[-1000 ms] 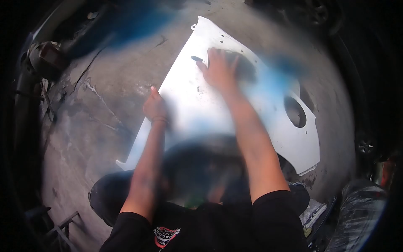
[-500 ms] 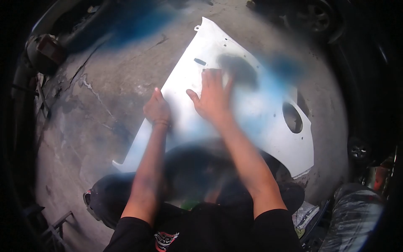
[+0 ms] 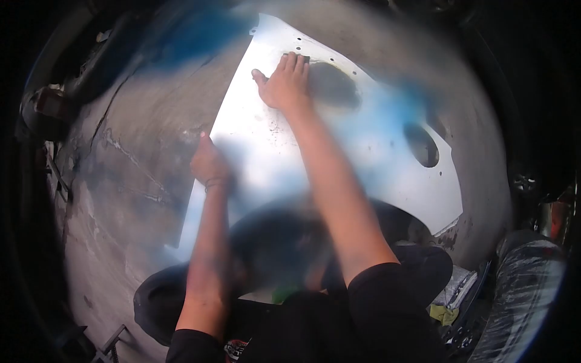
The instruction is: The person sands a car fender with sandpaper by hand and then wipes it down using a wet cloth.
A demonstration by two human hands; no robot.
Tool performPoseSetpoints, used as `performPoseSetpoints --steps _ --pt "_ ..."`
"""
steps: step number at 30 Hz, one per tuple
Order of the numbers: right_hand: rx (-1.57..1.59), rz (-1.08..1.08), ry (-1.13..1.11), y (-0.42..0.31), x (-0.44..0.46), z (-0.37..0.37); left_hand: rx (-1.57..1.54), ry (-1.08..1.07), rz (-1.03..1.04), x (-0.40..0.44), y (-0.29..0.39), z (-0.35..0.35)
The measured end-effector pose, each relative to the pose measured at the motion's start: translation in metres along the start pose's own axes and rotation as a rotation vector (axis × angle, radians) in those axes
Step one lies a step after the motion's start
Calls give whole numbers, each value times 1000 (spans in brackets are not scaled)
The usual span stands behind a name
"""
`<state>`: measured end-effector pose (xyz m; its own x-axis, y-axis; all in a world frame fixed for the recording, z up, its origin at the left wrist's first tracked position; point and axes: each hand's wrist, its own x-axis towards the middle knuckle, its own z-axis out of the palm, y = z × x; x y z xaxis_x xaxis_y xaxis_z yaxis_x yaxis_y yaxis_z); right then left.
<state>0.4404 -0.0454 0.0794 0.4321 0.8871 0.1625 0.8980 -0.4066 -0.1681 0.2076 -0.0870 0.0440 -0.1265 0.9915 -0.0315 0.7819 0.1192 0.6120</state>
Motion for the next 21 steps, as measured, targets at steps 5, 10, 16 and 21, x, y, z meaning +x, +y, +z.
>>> performPoseSetpoints --steps 5,10,16,21 --pt "24 12 108 57 -69 -28 -65 78 13 -2 2 2" --pt "-23 200 114 73 -91 -47 -87 106 69 -2 0 6" --pt "67 82 93 64 -59 -35 -56 52 -6 -6 4 -1" --pt "-72 -80 129 57 -71 -41 0 44 47 -1 -1 3"
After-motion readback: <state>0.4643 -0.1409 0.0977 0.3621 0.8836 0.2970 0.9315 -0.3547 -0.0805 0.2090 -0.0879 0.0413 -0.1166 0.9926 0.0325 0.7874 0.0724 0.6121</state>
